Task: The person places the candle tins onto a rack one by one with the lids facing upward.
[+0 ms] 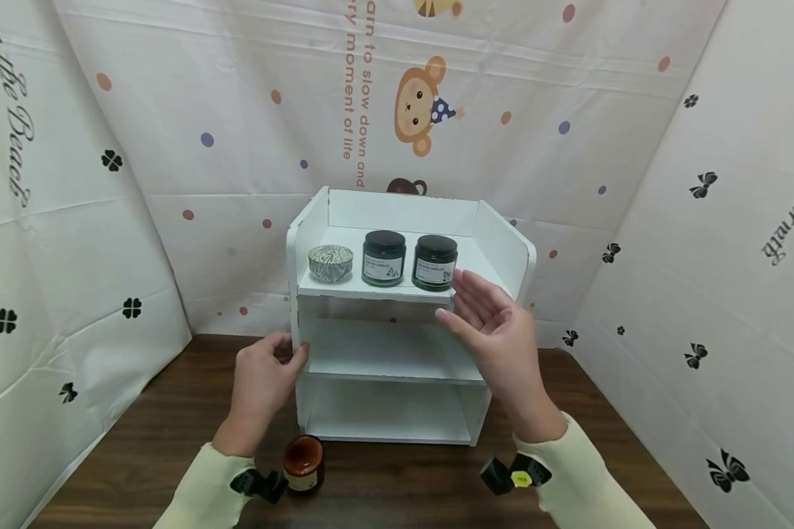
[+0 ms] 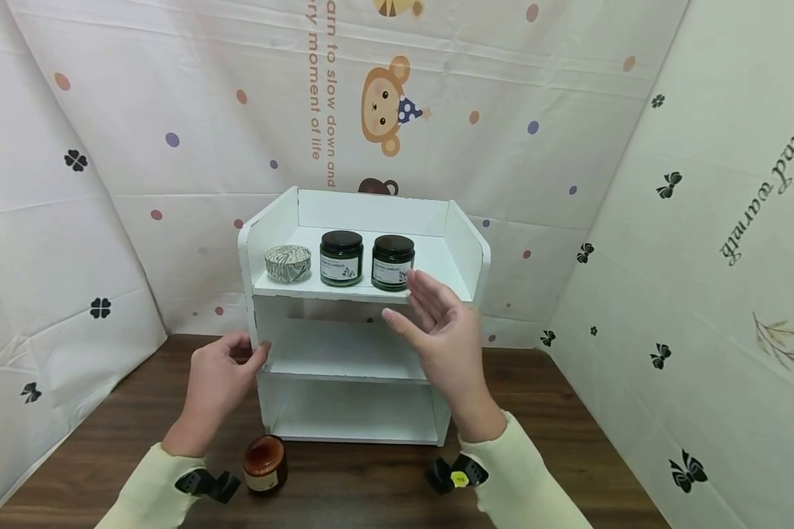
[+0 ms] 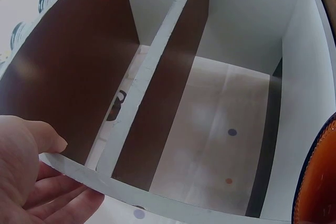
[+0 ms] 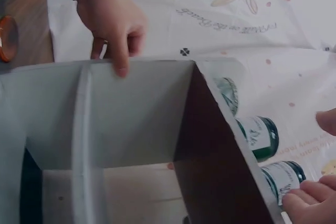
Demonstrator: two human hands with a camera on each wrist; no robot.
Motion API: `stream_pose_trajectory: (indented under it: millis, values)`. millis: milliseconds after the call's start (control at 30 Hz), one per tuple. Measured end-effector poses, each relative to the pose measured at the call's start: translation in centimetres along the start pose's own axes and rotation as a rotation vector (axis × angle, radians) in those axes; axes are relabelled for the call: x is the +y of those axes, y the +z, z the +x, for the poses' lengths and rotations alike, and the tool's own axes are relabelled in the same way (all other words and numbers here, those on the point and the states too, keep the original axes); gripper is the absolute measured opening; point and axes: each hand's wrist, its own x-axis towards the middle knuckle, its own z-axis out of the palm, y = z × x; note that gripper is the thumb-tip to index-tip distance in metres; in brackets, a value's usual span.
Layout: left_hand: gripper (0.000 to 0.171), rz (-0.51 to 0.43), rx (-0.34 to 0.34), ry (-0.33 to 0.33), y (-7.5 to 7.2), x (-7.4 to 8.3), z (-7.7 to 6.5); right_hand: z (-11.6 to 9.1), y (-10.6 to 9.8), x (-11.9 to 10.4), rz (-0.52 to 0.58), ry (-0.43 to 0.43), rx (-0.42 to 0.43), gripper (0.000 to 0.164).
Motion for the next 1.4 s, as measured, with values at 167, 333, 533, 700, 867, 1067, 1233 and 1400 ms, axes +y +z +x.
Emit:
stream_pose_trajectory:
  millis: [167,333,533,700,867,1067,1233,1400]
  values:
    - [0.021,-0.007,-0.001,0.002,-0.1,0.0,0.1,-1.4,0.5,1.0,0.062,-0.016,0.009,0.060]
    - [0.021,-0.013,0.000,0.001,-0.1,0.0,0.1,-2.7,1.2,2.2,0.115,-0.015,-0.008,0.057]
    - [0.021,-0.018,-0.003,0.005,-0.1,0.1,0.1,-4.1,1.9,3.9,0.137,-0.014,-0.035,0.057]
    - [0.021,-0.015,0.002,0.015,0.0,0.0,0.1,-4.9,2.6,5.2,0.162,-0.039,-0.063,0.058]
    - [0.021,-0.010,0.010,0.020,-0.1,0.0,0.1,-6.1,3.7,6.7,0.215,-0.060,-0.105,0.060]
    - [0.022,-0.009,-0.004,-0.001,-0.2,0.0,0.0,-7.6,5.2,9.0,0.223,-0.049,-0.164,0.056]
    - [0.022,-0.008,-0.018,-0.008,-0.1,0.0,0.0,-8.5,6.1,10.9,0.224,-0.057,-0.203,0.053]
    - [0.022,-0.007,-0.023,-0.005,-0.1,0.1,0.0,-9.1,7.1,12.0,0.223,-0.029,-0.215,0.055]
